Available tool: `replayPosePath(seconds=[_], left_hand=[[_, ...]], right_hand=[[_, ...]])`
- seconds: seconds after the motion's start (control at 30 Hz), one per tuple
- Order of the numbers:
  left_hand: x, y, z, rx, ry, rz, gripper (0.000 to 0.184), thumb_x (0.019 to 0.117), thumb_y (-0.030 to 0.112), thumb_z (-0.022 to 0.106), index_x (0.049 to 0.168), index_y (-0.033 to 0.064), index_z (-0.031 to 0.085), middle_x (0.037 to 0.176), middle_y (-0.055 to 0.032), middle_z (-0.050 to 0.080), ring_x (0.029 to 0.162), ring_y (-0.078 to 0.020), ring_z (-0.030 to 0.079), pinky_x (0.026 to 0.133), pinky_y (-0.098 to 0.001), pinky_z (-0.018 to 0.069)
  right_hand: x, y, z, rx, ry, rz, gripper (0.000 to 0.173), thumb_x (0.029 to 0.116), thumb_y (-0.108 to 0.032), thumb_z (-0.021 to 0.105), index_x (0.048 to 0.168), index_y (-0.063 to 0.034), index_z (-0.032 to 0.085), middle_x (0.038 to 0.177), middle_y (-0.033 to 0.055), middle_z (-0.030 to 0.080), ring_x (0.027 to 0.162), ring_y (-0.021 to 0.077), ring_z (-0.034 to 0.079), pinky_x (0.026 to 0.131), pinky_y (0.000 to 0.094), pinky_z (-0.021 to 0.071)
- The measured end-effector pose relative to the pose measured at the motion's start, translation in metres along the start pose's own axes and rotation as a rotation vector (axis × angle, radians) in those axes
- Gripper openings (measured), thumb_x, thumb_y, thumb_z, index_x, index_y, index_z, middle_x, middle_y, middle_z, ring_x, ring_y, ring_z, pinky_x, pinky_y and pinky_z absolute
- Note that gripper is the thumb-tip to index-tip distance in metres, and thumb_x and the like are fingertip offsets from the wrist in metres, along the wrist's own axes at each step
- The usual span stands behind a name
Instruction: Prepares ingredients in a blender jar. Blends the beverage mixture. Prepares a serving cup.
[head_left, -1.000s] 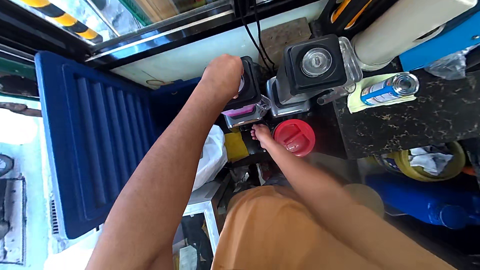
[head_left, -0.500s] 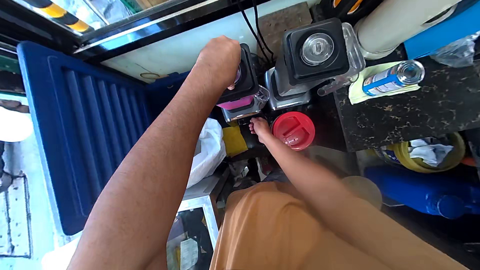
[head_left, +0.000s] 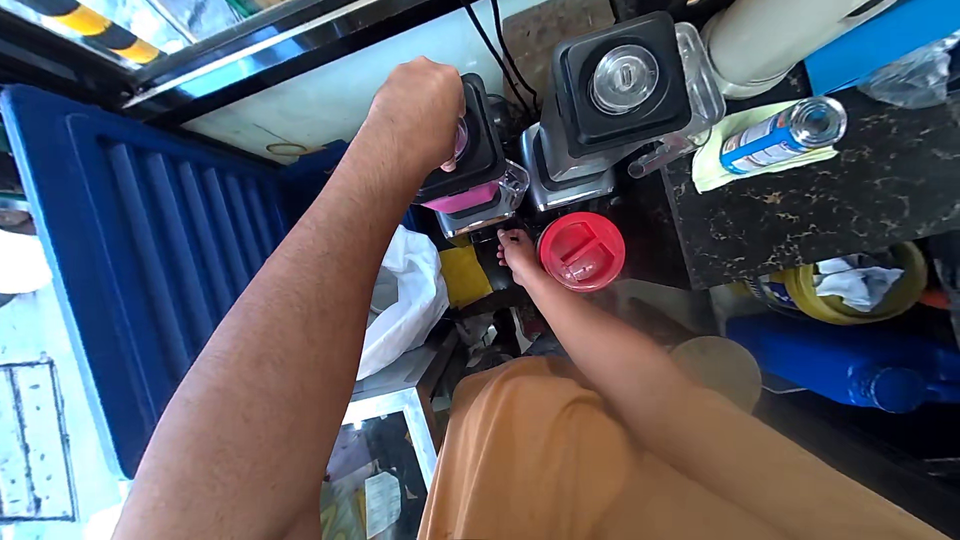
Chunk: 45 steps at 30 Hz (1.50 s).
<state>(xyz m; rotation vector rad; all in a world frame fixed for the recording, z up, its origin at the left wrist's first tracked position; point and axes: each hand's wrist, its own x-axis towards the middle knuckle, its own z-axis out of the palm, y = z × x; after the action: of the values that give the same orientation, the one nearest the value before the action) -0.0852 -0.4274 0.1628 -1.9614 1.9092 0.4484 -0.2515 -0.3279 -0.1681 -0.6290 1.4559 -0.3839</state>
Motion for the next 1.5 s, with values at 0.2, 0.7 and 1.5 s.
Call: replayPosePath(seconds=[0.2, 0.7, 1.5], left_hand=[[0.0, 0.0, 0.0, -0.002, 0.005, -0.002, 0.043, 0.0769, 0.011, 0.086, 0.118, 0.0112, 0.074, 0.115, -0.02, 0.07, 0.113, -0.0422, 0.064, 0.092, -0.0623, 0.0513], [0.002, -0.001, 0.001, -0.001, -0.001, -0.02, 0.044, 0.0761, 0.011, 0.086, 0.119, 0.0115, 0.074, 0.115, -0.0202, 0.069, 0.112, -0.0425, 0.064, 0.091, -0.0627, 0.052], [0.002, 0.001, 0.001, -0.002, 0.002, -0.024, 0.039, 0.0782, 0.009, 0.082, 0.116, 0.0074, 0.073, 0.114, -0.0222, 0.069, 0.111, -0.0438, 0.064, 0.089, -0.0634, 0.0521]], right_hand=[[-0.001, 0.0, 0.005, -0.009, 0.004, 0.002, 0.038, 0.108, -0.037, 0.053, 0.132, -0.0074, 0.054, 0.094, 0.0105, 0.063, 0.07, 0.0179, 0.063, 0.062, 0.0343, 0.056], [0.0, -0.001, 0.007, -0.062, -0.018, -0.027, 0.04, 0.1105, -0.037, 0.046, 0.137, -0.0073, 0.051, 0.096, 0.0115, 0.064, 0.071, 0.0184, 0.065, 0.063, 0.0351, 0.0569], [-0.009, -0.026, 0.014, -0.131, -0.002, 0.032, 0.034, 0.1091, -0.027, 0.043, 0.128, -0.004, 0.058, 0.093, 0.0099, 0.065, 0.072, 0.0182, 0.063, 0.062, 0.0358, 0.0543]])
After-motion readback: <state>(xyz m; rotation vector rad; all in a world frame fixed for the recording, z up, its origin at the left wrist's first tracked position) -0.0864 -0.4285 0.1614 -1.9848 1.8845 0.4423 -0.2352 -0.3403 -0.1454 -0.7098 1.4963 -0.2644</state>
